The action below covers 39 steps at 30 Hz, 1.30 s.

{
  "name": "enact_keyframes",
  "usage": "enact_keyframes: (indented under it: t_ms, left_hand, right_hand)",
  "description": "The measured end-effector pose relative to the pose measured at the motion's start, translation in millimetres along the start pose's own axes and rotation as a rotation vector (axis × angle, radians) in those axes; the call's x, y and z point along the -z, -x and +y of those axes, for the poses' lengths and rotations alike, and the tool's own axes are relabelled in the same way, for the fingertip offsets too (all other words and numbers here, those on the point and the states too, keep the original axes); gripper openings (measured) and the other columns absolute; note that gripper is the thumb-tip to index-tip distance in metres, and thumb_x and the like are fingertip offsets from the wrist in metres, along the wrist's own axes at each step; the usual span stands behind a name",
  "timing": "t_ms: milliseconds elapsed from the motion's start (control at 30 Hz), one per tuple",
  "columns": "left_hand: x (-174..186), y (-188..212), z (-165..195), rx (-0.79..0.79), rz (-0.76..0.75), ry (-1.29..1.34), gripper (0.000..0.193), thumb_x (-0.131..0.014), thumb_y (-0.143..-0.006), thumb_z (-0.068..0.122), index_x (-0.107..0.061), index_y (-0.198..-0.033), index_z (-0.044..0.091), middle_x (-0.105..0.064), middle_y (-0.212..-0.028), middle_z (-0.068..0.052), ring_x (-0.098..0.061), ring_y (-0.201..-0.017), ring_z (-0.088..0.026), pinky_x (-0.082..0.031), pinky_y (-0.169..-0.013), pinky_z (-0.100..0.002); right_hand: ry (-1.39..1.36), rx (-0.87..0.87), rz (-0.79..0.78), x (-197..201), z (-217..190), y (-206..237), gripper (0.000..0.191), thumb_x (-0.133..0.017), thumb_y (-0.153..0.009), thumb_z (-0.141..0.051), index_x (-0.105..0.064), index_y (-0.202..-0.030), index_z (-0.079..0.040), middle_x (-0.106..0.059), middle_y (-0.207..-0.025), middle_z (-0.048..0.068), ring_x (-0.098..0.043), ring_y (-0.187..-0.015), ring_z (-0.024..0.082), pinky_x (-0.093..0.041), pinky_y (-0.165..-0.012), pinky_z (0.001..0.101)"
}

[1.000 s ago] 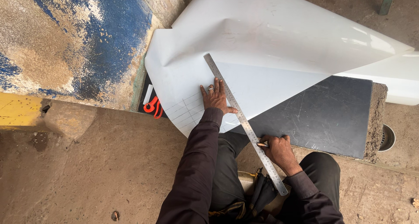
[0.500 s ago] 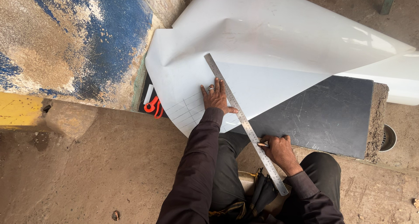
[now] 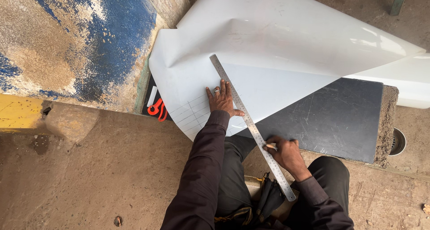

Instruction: The person sits at a workbench with a large roll of white flexible sheet material. They hold a steel ruler across the sheet and mark a grid of lines with a pen, repositioning the ruler repeatedly, then pick up scissors and begin cutting the sheet along the marked lines.

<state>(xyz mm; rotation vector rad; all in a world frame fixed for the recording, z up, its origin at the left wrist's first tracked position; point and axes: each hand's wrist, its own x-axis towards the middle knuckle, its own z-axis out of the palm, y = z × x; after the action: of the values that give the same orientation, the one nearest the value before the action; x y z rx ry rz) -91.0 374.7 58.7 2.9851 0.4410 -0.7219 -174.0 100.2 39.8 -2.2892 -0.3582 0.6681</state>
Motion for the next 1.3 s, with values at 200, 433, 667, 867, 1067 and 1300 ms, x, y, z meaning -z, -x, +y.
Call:
enact_keyframes:
  t_ms: [200,433,667,867,1067,1300]
  left_hand:
    - [-5,-8,0,0.001,-0.032,-0.045,0.154,-0.079,-0.047,0.084,-0.003,-0.158,0.009,-0.005,-0.167,-0.012,-0.021,-0.149,-0.029,0.006,-0.119,-0.06]
    - [-13,-14,3,0.006,-0.023,-0.038,0.152,-0.078,-0.048,0.084,-0.003,-0.158,0.011,-0.005,-0.167,-0.01,-0.023,-0.149,-0.029,0.005,-0.12,-0.06]
    - [-12,-13,1,0.014,-0.039,-0.025,0.153,-0.078,-0.048,0.083,-0.001,-0.158,0.011,-0.003,-0.167,-0.01,-0.021,-0.148,-0.029,0.008,-0.119,-0.061]
    - [-8,-12,-7,0.023,-0.053,-0.05,0.153,-0.077,-0.048,0.084,-0.001,-0.158,0.01,-0.002,-0.167,-0.011,-0.022,-0.149,-0.028,0.005,-0.119,-0.063]
    - [-9,-16,-12,0.017,-0.043,-0.049,0.157,-0.077,-0.045,0.085,0.0,-0.158,0.009,-0.001,-0.167,-0.012,-0.022,-0.148,-0.029,0.003,-0.118,-0.064]
    - [-16,-26,-19,0.015,-0.013,-0.025,0.156,-0.08,-0.043,0.081,-0.004,-0.157,0.008,-0.004,-0.166,-0.013,-0.025,-0.148,-0.029,0.002,-0.118,-0.065]
  right_hand:
    - [-1.204,0.029,-0.097,26,-7,28,0.03,-0.042,-0.109,-0.035,-0.053,-0.11,-0.007,-0.051,-0.078,-0.003,-0.043,-0.064,0.006,-0.042,-0.06,0.0266]
    - [-1.628,-0.033,-0.208,42,-25,48,0.029,-0.04,-0.106,-0.029,-0.056,-0.094,-0.008,-0.037,-0.062,-0.003,-0.027,-0.047,0.008,-0.034,-0.053,0.0272]
    - [-1.698,0.039,-0.255,36,-30,48,0.033,-0.041,-0.108,-0.029,-0.058,-0.093,-0.006,-0.04,-0.067,-0.003,-0.033,-0.052,0.008,-0.037,-0.057,0.0266]
    - [-0.738,-0.038,-0.003,25,-43,-3,0.026,-0.052,-0.101,-0.022,-0.068,-0.11,-0.003,-0.053,-0.069,0.0,-0.048,-0.058,0.01,-0.047,-0.058,0.0267]
    - [-0.144,0.385,0.177,24,-74,-107,0.024,-0.059,-0.096,-0.015,-0.066,-0.118,-0.007,-0.075,-0.091,0.008,-0.072,-0.076,0.016,-0.06,-0.069,0.0319]
    - [0.117,0.523,0.235,16,-109,-165,0.011,-0.07,-0.09,-0.011,-0.076,-0.099,-0.006,-0.074,-0.089,0.01,-0.072,-0.072,0.025,-0.058,-0.073,0.0373]
